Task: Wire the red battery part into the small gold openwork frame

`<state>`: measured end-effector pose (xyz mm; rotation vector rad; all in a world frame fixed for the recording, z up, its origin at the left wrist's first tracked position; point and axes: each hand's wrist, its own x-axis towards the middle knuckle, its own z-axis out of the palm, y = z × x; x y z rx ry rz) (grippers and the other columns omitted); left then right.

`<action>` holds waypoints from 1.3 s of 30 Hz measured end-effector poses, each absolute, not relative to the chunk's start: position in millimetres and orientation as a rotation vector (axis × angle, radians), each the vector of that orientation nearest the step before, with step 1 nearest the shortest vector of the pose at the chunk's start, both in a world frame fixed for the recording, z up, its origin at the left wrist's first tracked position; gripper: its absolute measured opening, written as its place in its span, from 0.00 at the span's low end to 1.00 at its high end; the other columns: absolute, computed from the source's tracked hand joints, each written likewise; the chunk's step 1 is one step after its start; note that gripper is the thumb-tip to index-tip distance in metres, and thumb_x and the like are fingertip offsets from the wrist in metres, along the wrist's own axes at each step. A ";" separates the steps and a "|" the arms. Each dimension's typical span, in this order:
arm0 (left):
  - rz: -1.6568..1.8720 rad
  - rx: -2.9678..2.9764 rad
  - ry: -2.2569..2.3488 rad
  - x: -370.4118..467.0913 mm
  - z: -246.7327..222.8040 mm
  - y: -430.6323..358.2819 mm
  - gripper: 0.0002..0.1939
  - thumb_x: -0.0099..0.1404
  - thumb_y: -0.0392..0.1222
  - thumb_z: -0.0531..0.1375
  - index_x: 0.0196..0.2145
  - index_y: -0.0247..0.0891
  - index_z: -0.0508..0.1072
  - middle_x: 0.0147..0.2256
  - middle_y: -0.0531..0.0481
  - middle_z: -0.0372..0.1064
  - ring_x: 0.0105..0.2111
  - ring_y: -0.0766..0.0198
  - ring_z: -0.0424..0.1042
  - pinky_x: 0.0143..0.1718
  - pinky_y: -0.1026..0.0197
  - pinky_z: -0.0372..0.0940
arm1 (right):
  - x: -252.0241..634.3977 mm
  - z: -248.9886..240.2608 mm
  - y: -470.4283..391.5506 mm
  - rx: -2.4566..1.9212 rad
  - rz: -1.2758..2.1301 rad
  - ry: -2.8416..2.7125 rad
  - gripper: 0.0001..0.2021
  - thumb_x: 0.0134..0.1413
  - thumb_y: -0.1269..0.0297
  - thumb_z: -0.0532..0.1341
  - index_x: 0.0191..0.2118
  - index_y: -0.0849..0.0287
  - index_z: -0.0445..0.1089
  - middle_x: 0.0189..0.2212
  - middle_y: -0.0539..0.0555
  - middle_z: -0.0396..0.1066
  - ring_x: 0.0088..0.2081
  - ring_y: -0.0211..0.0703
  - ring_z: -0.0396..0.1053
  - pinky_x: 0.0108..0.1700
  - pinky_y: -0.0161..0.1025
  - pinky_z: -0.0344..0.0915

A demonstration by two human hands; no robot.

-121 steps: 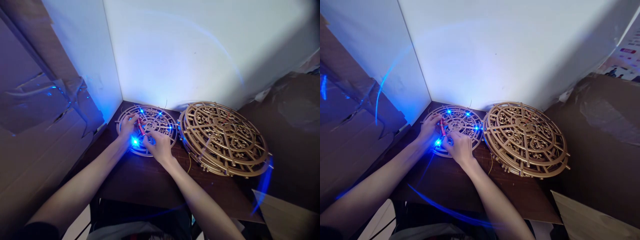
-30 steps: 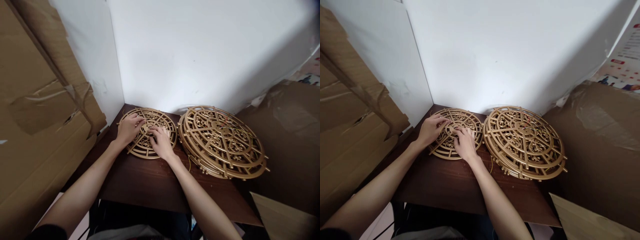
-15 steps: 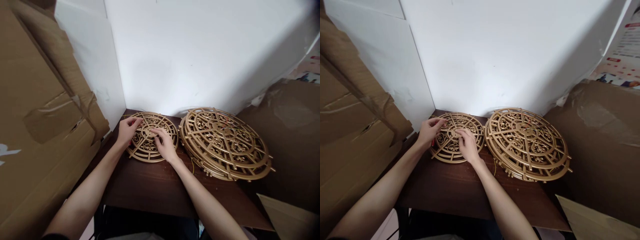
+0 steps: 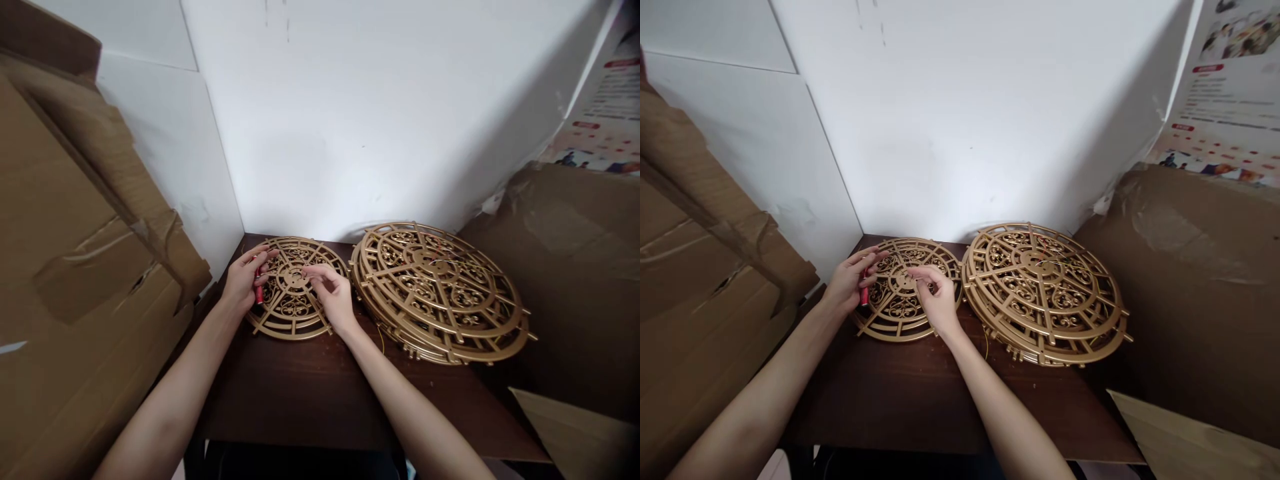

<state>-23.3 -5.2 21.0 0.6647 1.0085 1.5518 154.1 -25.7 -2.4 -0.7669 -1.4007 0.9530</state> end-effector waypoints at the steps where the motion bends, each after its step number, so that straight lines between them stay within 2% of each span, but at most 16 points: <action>1: 1.550 0.659 0.996 -23.5 21.2 -4.9 0.13 0.50 0.29 0.66 0.36 0.30 0.73 0.38 0.37 0.77 0.18 0.78 0.58 0.12 0.76 0.46 | 154.0 -1.2 -26.1 -0.757 0.972 -1.379 0.09 0.53 0.68 0.59 0.37 0.58 0.75 0.37 0.55 0.75 0.40 0.42 0.73 0.45 0.41 0.70; 7: 1.534 0.627 0.978 -22.2 22.7 -4.6 0.25 0.51 0.21 0.60 0.48 0.31 0.68 0.45 0.35 0.74 0.19 0.78 0.60 0.12 0.75 0.47 | 153.2 4.7 -29.1 -0.673 1.114 -1.278 0.03 0.51 0.66 0.63 0.30 0.58 0.74 0.30 0.51 0.73 0.35 0.39 0.72 0.41 0.37 0.69; 11: 1.498 0.604 0.989 -19.1 25.7 -6.3 0.41 0.54 0.19 0.57 0.62 0.38 0.51 0.45 0.35 0.74 0.20 0.77 0.61 0.13 0.76 0.47 | 152.9 6.2 -30.3 -0.623 1.191 -1.249 0.02 0.50 0.67 0.64 0.30 0.58 0.74 0.30 0.50 0.71 0.35 0.37 0.71 0.41 0.36 0.67; 13: 1.474 0.628 0.998 -18.0 27.4 -8.2 0.47 0.55 0.19 0.57 0.66 0.42 0.43 0.44 0.37 0.75 0.20 0.76 0.63 0.13 0.75 0.47 | 152.7 6.4 -30.4 -0.631 1.215 -1.231 0.02 0.50 0.66 0.65 0.30 0.57 0.74 0.30 0.50 0.72 0.35 0.38 0.71 0.41 0.36 0.68; 15: 1.470 0.668 1.002 -17.6 29.1 -10.2 0.48 0.55 0.20 0.57 0.66 0.44 0.39 0.42 0.39 0.75 0.20 0.75 0.63 0.13 0.75 0.47 | 152.5 7.0 -30.5 -0.655 1.234 -1.194 0.04 0.49 0.64 0.66 0.31 0.57 0.73 0.30 0.50 0.73 0.35 0.38 0.72 0.42 0.37 0.68; 19: 1.484 0.726 0.990 -17.5 32.6 -13.6 0.43 0.53 0.24 0.60 0.61 0.43 0.47 0.38 0.42 0.76 0.18 0.74 0.61 0.13 0.75 0.46 | 152.2 9.7 -30.8 -0.684 1.254 -1.098 0.07 0.47 0.63 0.67 0.32 0.58 0.72 0.28 0.49 0.73 0.33 0.38 0.72 0.40 0.36 0.69; 25: 1.430 0.789 0.985 -16.8 35.3 -15.5 0.24 0.49 0.28 0.63 0.43 0.39 0.61 0.31 0.47 0.75 0.16 0.76 0.56 0.13 0.75 0.44 | 151.3 12.9 -31.0 -0.691 1.211 -1.029 0.13 0.46 0.62 0.68 0.38 0.57 0.70 0.26 0.47 0.71 0.29 0.36 0.72 0.34 0.35 0.69; 29: 1.327 0.880 0.959 -15.1 33.1 -16.1 0.16 0.49 0.34 0.66 0.35 0.35 0.67 0.30 0.46 0.74 0.16 0.77 0.53 0.12 0.75 0.42 | 149.9 12.2 -31.3 -0.759 1.240 -1.044 0.10 0.46 0.60 0.68 0.33 0.60 0.72 0.23 0.49 0.73 0.26 0.37 0.71 0.31 0.36 0.68; 34: 1.277 1.049 0.973 -10.8 30.1 -19.9 0.16 0.50 0.41 0.70 0.35 0.32 0.74 0.26 0.51 0.68 0.17 0.78 0.51 0.12 0.74 0.42 | 148.8 10.8 -32.2 -0.782 1.233 -1.086 0.09 0.46 0.60 0.67 0.31 0.61 0.73 0.20 0.49 0.72 0.23 0.36 0.69 0.27 0.34 0.67; 39: 1.112 1.162 1.021 -5.7 28.6 -24.9 0.16 0.53 0.47 0.69 0.35 0.34 0.76 0.19 0.57 0.60 0.15 0.78 0.49 0.13 0.72 0.43 | 148.4 6.1 -33.7 -0.885 1.268 -1.159 0.10 0.46 0.59 0.66 0.31 0.61 0.73 0.19 0.48 0.70 0.20 0.34 0.66 0.20 0.31 0.64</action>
